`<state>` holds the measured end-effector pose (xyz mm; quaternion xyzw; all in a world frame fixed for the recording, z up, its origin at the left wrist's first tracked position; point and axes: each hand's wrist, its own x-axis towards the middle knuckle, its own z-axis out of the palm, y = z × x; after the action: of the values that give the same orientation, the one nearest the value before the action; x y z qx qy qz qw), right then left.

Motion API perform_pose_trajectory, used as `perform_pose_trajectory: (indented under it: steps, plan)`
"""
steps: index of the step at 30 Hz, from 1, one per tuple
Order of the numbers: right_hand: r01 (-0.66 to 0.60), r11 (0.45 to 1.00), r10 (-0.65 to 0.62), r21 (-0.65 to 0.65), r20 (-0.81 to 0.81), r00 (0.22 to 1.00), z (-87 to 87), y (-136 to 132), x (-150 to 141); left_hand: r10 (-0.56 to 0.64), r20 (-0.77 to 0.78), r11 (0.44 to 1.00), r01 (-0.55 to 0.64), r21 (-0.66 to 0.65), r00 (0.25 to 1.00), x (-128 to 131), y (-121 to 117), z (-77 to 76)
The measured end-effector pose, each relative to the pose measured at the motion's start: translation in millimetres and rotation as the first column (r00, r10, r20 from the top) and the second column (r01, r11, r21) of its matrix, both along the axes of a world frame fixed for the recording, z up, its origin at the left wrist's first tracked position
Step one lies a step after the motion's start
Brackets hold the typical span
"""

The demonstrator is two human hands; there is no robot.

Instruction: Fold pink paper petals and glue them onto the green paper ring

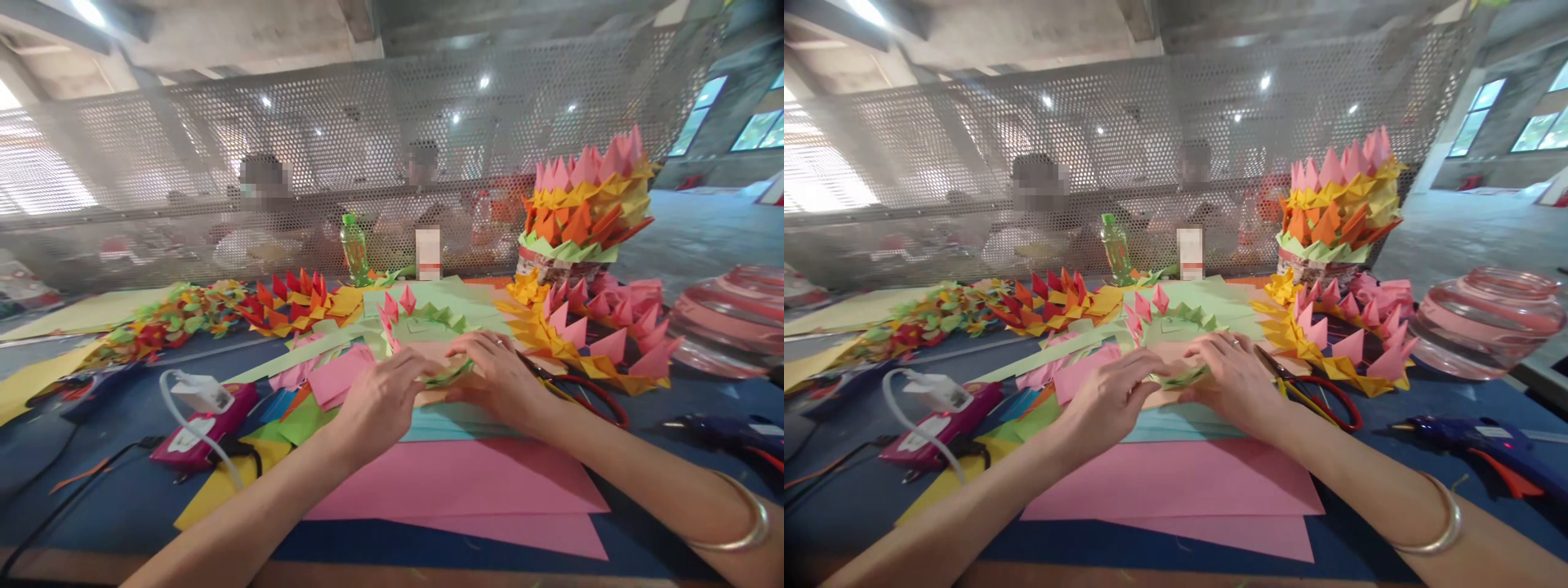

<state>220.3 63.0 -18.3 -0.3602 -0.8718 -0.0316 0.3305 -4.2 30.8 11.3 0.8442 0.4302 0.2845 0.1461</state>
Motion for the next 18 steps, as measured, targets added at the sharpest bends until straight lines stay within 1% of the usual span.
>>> perform_pose_trajectory:
  steps: [3, 6, 8, 10, 13, 18]
  plan:
    - [0.0, 1.0, 0.001, 0.027, -0.034, 0.999, 4.9, -4.6, 1.8, 0.013, 0.15, 0.992, 0.006, -0.126, 0.989, 4.4, -8.4, 1.2]
    - [-0.027, 0.998, 0.029, 0.05, -0.044, 0.999, 8.7, -8.9, 0.8, 0.027, 0.251, 0.959, 0.046, -0.28, 0.968, 10.5, -11.5, -2.5]
    - [-0.042, 0.997, 0.045, 0.063, -0.048, 0.998, 10.0, -11.2, -0.3, 0.038, 0.316, 0.939, 0.074, -0.336, 0.948, 13.2, -11.6, -5.7]
    - [-0.047, 0.996, 0.051, 0.071, -0.053, 0.997, 10.7, -13.1, -1.2, 0.055, 0.376, 0.931, 0.089, -0.354, 0.925, 14.4, -11.6, -7.7]
    - [-0.044, 0.996, 0.049, 0.078, -0.062, 0.997, 10.6, -15.2, -2.0, 0.089, 0.428, 0.935, 0.073, -0.347, 0.899, 14.2, -12.4, -7.6]
    - [-0.059, 0.995, 0.065, 0.085, -0.063, 0.996, 7.9, -15.9, -1.4, 0.107, 0.424, 0.947, 0.038, -0.319, 0.899, 12.2, -13.1, -3.8]
